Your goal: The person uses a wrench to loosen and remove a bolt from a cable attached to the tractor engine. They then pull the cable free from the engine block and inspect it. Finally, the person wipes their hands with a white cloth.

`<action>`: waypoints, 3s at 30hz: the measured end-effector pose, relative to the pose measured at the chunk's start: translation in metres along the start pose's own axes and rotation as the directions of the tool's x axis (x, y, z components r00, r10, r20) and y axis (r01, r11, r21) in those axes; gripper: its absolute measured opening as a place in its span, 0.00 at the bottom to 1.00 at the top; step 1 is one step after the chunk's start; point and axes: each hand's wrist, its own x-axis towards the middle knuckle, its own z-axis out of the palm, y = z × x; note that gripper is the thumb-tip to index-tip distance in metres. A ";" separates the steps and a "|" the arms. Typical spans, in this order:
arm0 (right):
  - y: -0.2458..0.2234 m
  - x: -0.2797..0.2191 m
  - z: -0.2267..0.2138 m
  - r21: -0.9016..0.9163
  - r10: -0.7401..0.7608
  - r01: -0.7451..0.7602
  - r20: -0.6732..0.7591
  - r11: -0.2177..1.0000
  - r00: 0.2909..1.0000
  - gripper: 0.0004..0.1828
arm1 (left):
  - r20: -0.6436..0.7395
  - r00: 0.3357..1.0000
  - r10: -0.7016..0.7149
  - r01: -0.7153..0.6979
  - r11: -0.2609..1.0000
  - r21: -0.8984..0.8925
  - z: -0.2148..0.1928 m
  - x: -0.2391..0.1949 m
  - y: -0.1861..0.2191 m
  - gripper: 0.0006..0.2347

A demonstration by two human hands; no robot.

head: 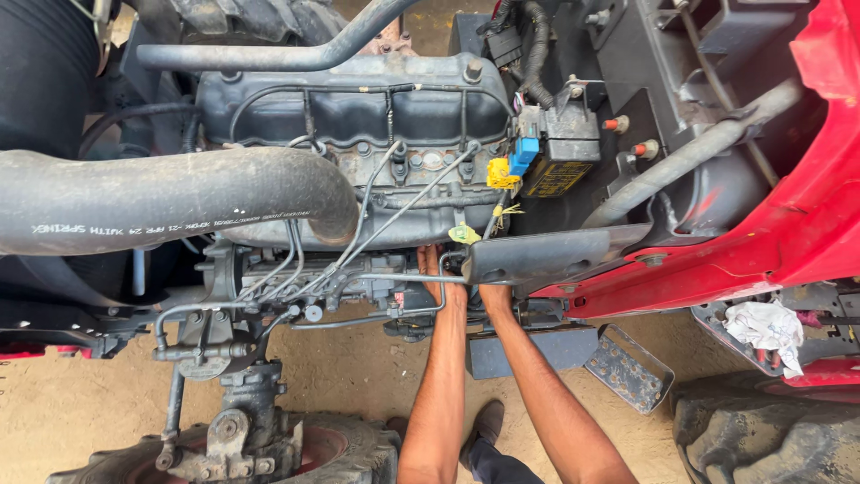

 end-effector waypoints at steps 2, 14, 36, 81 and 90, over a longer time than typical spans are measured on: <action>-0.002 0.004 0.001 0.000 -0.004 0.004 -0.002 1.000 1.000 0.14 | 0.045 0.999 0.015 -0.015 1.000 -0.012 -0.005 0.004 -0.005 0.04; -0.001 0.007 0.005 -0.028 0.015 -0.015 0.006 0.999 1.000 0.12 | 0.063 0.997 -0.044 0.041 0.998 0.054 0.016 -0.007 0.012 0.07; -0.015 -0.001 -0.001 -0.032 0.050 -0.051 -0.029 0.998 0.998 0.10 | 0.300 0.953 0.029 -0.170 0.875 0.454 -0.005 -0.021 0.012 0.09; -0.051 -0.022 -0.007 0.848 0.401 -0.361 0.198 0.388 0.895 0.10 | 0.514 0.858 0.030 -0.511 0.161 0.844 0.042 -0.080 0.063 0.27; -0.025 -0.009 -0.002 0.934 0.451 -0.338 0.352 -0.116 0.820 0.11 | 0.580 0.812 0.064 -0.583 0.101 0.806 0.026 -0.071 0.052 0.24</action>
